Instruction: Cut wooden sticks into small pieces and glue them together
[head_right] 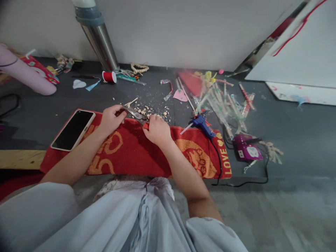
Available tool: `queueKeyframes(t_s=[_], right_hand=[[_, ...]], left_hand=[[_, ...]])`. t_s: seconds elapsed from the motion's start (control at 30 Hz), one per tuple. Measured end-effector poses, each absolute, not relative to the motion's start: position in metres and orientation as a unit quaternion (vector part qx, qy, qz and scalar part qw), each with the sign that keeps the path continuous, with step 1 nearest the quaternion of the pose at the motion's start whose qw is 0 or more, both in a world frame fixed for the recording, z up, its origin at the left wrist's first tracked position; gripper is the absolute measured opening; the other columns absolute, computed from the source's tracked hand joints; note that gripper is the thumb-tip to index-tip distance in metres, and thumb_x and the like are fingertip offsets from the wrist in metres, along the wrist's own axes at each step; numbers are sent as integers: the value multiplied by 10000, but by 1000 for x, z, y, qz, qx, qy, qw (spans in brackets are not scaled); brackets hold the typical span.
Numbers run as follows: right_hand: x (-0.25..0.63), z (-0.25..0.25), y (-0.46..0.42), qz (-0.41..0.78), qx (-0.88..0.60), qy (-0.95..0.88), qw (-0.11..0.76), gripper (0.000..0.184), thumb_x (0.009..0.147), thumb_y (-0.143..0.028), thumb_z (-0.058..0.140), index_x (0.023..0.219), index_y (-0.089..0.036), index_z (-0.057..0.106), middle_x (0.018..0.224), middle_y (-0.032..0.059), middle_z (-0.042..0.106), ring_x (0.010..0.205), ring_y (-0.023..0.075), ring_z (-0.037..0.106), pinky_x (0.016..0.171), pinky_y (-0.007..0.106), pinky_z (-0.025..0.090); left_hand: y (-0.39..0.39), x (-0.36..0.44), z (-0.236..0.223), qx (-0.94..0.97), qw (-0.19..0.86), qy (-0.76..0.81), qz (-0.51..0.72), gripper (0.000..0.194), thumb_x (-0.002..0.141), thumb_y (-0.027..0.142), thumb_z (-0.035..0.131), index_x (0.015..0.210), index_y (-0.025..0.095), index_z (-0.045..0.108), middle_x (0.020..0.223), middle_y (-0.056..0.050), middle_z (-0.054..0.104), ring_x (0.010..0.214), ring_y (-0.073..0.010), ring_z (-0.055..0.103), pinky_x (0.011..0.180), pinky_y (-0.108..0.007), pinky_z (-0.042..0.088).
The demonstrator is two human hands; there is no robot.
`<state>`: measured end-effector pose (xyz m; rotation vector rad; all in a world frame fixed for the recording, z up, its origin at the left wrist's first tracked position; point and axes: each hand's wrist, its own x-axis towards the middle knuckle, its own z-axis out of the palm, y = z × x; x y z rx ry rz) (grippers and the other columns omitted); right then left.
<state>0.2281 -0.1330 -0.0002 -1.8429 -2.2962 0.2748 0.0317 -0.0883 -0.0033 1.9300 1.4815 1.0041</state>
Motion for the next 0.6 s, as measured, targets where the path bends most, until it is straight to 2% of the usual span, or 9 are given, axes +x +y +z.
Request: queueKeyframes(t_s=[0.1, 0.23, 0.43, 0.6], right_hand=[[228, -1, -134, 87, -613, -780, 94, 331, 920, -391, 411, 1053, -106, 516, 1051, 180, 646, 972, 293, 611, 825, 370, 440], [229, -2, -135, 84, -599, -789, 104, 345, 921, -407, 410, 1051, -104, 513, 1052, 185, 637, 984, 301, 593, 849, 382, 434], [231, -3, -134, 77, -594, -793, 113, 394, 914, -444, 428, 1070, -92, 518, 1053, 185, 627, 1001, 313, 580, 870, 390, 428], [232, -1, -133, 83, -593, -792, 120, 415, 910, -455, 440, 1087, -88, 519, 1071, 182, 628, 1022, 315, 578, 883, 391, 424]], left_hand=[[-90, 31, -2, 707, 236, 551, 376, 142, 795, 219, 512, 721, 168, 621, 577, 17, 583, 516, -103, 535, 572, -231, 399], [-90, 29, -2, 731, 184, 538, 376, 188, 747, 126, 484, 584, 183, 558, 599, -9, 607, 634, -133, 559, 642, -251, 396], [-89, 27, -6, 728, 219, 524, 385, 206, 744, 103, 455, 578, 183, 549, 596, -11, 603, 607, -130, 559, 617, -248, 407], [-89, 28, -6, 696, 283, 526, 397, 184, 790, 157, 457, 655, 174, 581, 557, 24, 577, 484, -100, 565, 561, -228, 428]])
